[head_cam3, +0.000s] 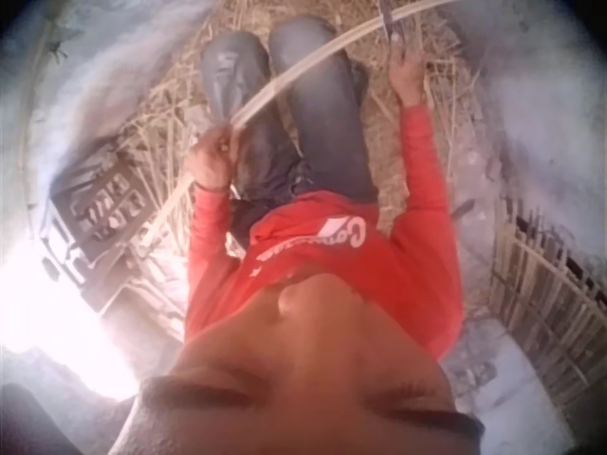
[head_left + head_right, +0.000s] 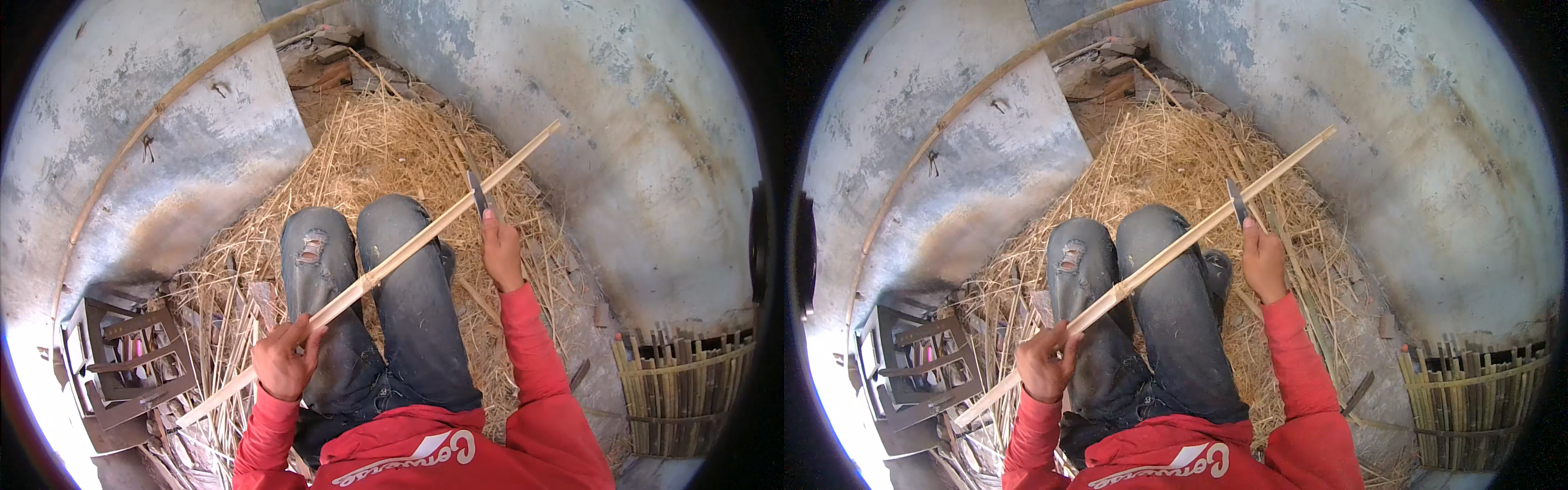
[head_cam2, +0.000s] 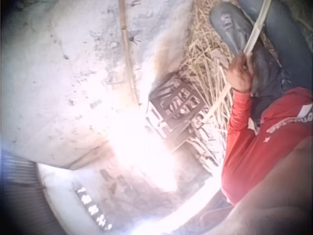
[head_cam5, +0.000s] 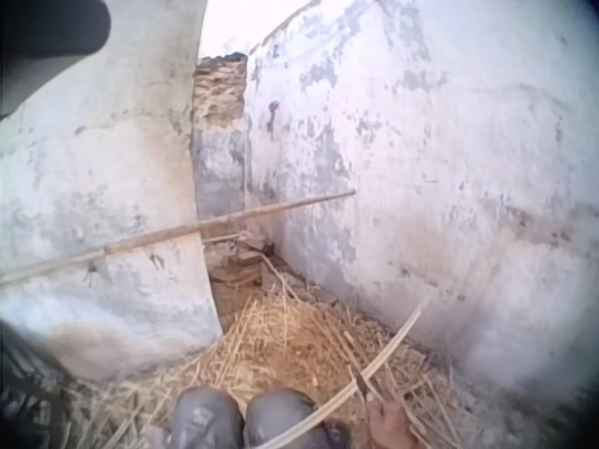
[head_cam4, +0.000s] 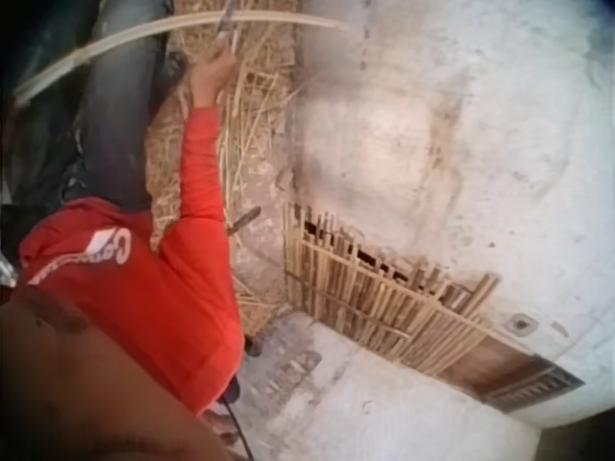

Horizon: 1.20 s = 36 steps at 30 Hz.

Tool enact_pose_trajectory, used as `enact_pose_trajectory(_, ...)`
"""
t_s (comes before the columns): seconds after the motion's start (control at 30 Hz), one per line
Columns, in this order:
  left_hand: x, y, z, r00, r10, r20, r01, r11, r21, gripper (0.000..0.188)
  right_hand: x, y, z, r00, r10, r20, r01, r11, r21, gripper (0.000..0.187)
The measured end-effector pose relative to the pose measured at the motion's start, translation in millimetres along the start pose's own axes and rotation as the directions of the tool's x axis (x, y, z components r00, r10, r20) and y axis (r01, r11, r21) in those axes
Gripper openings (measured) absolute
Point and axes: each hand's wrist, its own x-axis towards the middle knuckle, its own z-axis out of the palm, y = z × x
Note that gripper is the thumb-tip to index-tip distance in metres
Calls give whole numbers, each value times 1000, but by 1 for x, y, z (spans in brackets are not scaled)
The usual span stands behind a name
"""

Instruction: The person scrapes a long bamboo strip with a knife while sitting on the floor, removing shavings from the surface and edges.

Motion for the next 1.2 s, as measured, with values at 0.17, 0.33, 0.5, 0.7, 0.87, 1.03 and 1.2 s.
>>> enact_pose_trajectory(0.17, 0, -4, 5, 1000, -12, 21, 13, 999, -34, 30, -17, 0, -6, 994, 78, 83, -86, 991, 105, 62)
enact_pose_trajectory(0.33, -1, -5, 6, 999, -34, 36, 36, 997, -69, 30, 5, -4, -26, 997, -8, 75, 4, 998, 58, 62)
enact_pose_trajectory(0.5, 5, 0, 6, 999, -3, 47, 7, 997, -82, 29, 44, 16, -27, 999, 35, 29, -38, 993, 109, 64)
enact_pose_trajectory(0.7, 3, -5, 9, 1000, 11, -3, -11, 995, -94, 28, 2, -19, -10, 974, 0, 226, 0, 1000, 0, 68)
enact_pose_trajectory(0.87, 12, 7, 9, 999, -9, 47, 10, 1000, -30, 28, -17, -44, -3, 973, -76, 217, 83, 996, -25, 70)
enact_pose_trajectory(1.03, 9, 4, 14, 999, 6, 46, -4, 999, -41, 26, -15, -47, 0, 978, -9, 207, 4, 1000, 21, 64)
enact_pose_trajectory(1.2, 23, 22, 24, 999, 27, 39, -28, 999, 23, 24, -59, -69, 17, 935, -167, 314, 170, 985, 18, 62)
